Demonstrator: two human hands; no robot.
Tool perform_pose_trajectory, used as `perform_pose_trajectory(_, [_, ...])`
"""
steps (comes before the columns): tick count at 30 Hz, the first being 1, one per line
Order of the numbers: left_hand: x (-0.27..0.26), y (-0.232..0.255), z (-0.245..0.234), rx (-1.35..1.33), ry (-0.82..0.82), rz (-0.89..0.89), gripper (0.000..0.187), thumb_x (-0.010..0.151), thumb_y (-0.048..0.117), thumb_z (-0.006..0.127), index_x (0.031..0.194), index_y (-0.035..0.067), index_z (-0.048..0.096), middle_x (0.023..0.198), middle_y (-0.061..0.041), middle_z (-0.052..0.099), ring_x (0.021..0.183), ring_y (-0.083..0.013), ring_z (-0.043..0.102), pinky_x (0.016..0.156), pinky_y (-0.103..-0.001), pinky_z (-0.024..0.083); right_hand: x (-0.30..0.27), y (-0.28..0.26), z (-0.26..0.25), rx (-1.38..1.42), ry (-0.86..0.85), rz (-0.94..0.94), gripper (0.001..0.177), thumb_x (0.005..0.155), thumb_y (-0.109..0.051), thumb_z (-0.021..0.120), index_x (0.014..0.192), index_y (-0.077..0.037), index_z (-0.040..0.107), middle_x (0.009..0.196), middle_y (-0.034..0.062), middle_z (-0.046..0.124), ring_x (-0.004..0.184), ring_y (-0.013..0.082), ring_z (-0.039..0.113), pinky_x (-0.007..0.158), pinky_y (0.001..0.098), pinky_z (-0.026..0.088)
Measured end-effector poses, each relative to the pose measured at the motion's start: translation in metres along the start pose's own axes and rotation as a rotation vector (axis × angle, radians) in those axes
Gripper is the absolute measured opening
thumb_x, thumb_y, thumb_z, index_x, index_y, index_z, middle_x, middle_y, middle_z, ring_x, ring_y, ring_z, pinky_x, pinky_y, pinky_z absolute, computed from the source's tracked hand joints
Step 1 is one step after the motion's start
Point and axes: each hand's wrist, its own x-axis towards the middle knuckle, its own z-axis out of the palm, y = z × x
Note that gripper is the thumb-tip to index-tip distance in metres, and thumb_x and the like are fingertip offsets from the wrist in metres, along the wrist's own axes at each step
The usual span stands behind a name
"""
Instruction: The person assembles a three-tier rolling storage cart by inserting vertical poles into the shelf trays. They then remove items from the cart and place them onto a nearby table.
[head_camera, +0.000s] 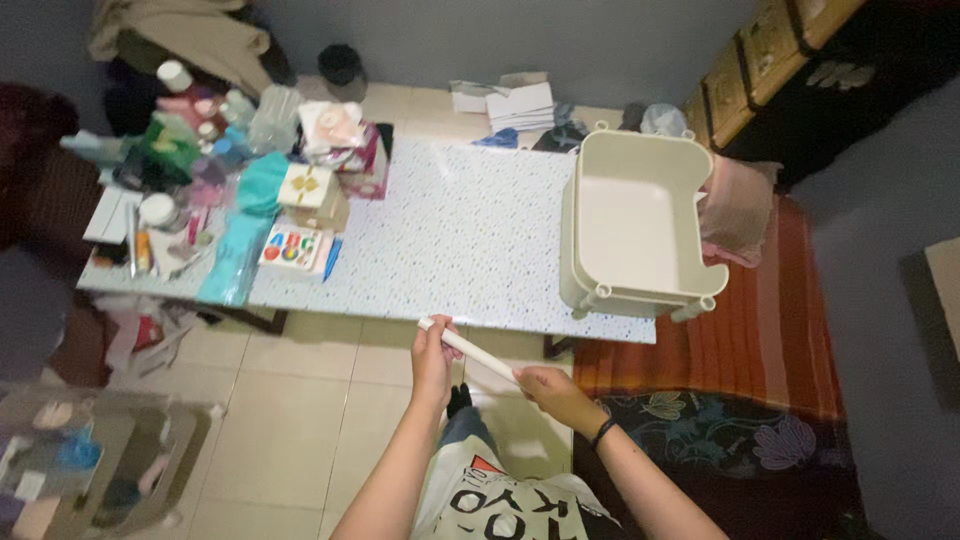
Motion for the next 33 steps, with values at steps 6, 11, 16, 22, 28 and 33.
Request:
perform_pose_trajectory(6, [0.062,0.009,0.042,0.104,-0.082,-0.074,0.018,0.101,0.022,0.052,0.102,0.006,0.06,0.079,-0.003,0.056,0.064,-0.0108,0.049,0.055,-0.028,0.041,0.031,-0.023,-0.037,-0.103,0.018,0.12,0.048,0.103,-0.046,0.055,0.083,-0.006,0.072,0.062,-0.0032,0.056,0.053,0.0056,0.048,0.049,0.0248,0.04])
perform_pose_trajectory(11, [0.114,0.022,0.073,0.127,-0.143,-0.123,0.019,0.102,0.024,0.053,0.103,0.006,0.06,0.079,-0.002,0.057,0.064,-0.0102,0.049,0.055,-0.027,0.041,0.066,-0.048,-0.059,0.035,0.029,-0.012,0.037,0.105,-0.037,0.053,0.093,-0.006,0.069,0.067,-0.0047,0.055,0.057,0.0042,0.048,0.052,0.0232,0.04])
perform_pose_trajectory(16, [0.149,0.03,0.104,0.116,-0.212,-0.143,0.022,0.104,0.027,0.053,0.105,0.006,0.06,0.079,-0.002,0.055,0.063,-0.0099,0.049,0.055,-0.027,0.041,0.085,-0.091,-0.074,0.161,0.04,-0.029,0.026,0.104,-0.032,0.054,0.106,-0.008,0.063,0.065,-0.0061,0.051,0.056,0.0054,0.047,0.051,0.0234,0.038])
perform_pose_trajectory(22, [0.162,0.027,0.15,0.172,-0.333,-0.22,0.027,0.105,0.033,0.053,0.106,0.006,0.058,0.08,-0.002,0.056,0.062,-0.0103,0.048,0.055,-0.028,0.041,0.097,-0.109,-0.095,0.299,0.063,-0.014,0.022,0.104,-0.027,0.055,0.117,-0.011,0.061,0.064,-0.0055,0.049,0.056,0.005,0.045,0.052,0.023,0.037])
perform_pose_trajectory(28, [0.167,0.009,0.195,0.134,-0.393,-0.245,0.03,0.108,0.036,0.048,0.109,0.007,0.055,0.078,-0.002,0.053,0.062,-0.0116,0.05,0.057,-0.029,0.043,0.105,-0.093,-0.147,0.306,0.09,-0.089,0.017,0.105,-0.023,0.056,0.112,-0.008,0.06,0.068,-0.0043,0.051,0.058,0.0052,0.046,0.052,0.023,0.038])
perform_pose_trajectory(33, [0.171,-0.016,0.232,0.103,-0.389,-0.253,0.039,0.109,0.039,0.037,0.112,0.006,0.058,0.075,-0.004,0.055,0.059,-0.0132,0.048,0.056,-0.03,0.042,0.109,-0.082,-0.207,0.309,0.151,-0.148,0.015,0.104,-0.02,0.057,0.107,-0.005,0.058,0.074,-0.0039,0.056,0.062,0.0055,0.052,0.054,0.0223,0.043])
